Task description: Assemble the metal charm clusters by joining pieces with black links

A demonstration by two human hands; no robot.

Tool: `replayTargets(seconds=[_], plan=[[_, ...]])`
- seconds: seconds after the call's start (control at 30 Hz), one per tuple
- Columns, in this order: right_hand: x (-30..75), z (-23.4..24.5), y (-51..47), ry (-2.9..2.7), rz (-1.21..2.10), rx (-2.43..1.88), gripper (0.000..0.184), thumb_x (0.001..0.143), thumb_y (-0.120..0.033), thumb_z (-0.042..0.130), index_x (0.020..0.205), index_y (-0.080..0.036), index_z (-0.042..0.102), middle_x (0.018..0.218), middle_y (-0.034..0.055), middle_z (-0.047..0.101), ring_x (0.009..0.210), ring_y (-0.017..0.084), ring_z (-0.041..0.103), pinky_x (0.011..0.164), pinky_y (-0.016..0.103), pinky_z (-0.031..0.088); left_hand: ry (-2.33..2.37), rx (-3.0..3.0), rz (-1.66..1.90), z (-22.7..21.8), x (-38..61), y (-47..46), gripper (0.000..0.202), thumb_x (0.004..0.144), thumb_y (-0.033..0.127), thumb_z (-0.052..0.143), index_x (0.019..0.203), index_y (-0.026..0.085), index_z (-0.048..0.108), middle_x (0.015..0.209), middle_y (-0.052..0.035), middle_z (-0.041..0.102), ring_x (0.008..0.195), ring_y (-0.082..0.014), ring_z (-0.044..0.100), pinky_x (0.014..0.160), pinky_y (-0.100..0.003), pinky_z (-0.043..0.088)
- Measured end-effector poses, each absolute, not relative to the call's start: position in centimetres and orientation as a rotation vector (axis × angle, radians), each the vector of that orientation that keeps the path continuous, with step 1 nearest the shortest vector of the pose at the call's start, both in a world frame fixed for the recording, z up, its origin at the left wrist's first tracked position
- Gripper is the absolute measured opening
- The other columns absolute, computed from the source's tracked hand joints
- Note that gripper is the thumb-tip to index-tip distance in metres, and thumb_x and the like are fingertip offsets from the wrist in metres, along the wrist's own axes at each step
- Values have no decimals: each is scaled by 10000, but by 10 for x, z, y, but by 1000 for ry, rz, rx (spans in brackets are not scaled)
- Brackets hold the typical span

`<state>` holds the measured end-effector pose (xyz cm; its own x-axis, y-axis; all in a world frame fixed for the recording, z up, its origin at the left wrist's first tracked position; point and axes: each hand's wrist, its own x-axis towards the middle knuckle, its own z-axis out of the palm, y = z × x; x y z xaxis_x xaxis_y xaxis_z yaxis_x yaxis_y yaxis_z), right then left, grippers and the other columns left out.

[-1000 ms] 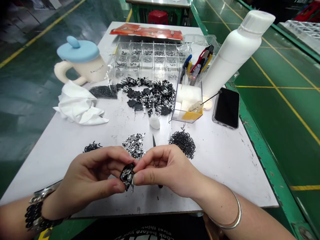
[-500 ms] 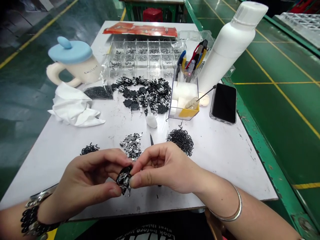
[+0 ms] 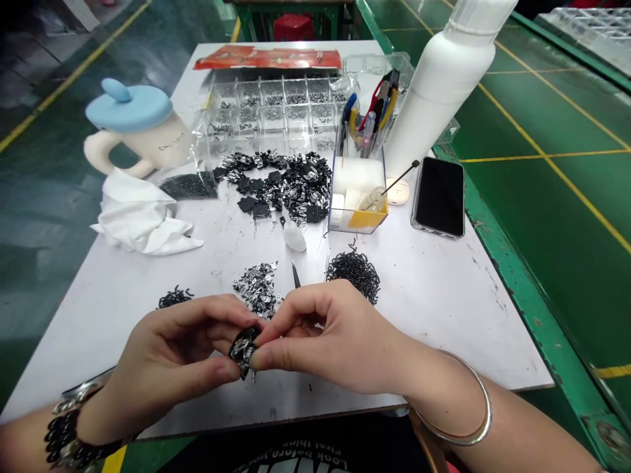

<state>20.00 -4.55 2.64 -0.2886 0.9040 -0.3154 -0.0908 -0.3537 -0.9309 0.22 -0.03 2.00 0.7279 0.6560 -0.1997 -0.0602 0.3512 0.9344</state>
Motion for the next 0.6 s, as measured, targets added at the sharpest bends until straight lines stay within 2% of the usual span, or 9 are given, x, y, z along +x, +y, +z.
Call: replayTargets(seconds=[0.3, 0.43, 0.6], plan=[[199, 28, -49, -1269, 1522, -1295, 104, 687, -251, 758, 672, -181, 683, 566, -14, 559, 523, 72, 454, 437, 189, 329, 653, 1083, 501, 18, 4, -1, 333, 695, 43, 732, 942, 263, 692, 805, 40, 745, 731, -100, 710, 682, -113, 565], [198, 26, -48, -1142, 1625, -1305, 110, 658, -231, 787, 678, -194, 686, 568, -27, 575, 522, 61, 464, 449, 171, 342, 669, 1102, 505, 19, 5, 0, 330, 695, 41, 734, 943, 254, 692, 803, 38, 744, 728, -96, 707, 691, -118, 568], [194, 21, -48, -820, 1834, -1112, 153, 632, -122, 794, 717, -195, 689, 571, -54, 609, 526, 30, 516, 501, 115, 404, 667, 1107, 554, 21, 4, 0, 327, 687, 30, 737, 934, 240, 692, 812, 37, 742, 734, -92, 702, 684, -118, 570]])
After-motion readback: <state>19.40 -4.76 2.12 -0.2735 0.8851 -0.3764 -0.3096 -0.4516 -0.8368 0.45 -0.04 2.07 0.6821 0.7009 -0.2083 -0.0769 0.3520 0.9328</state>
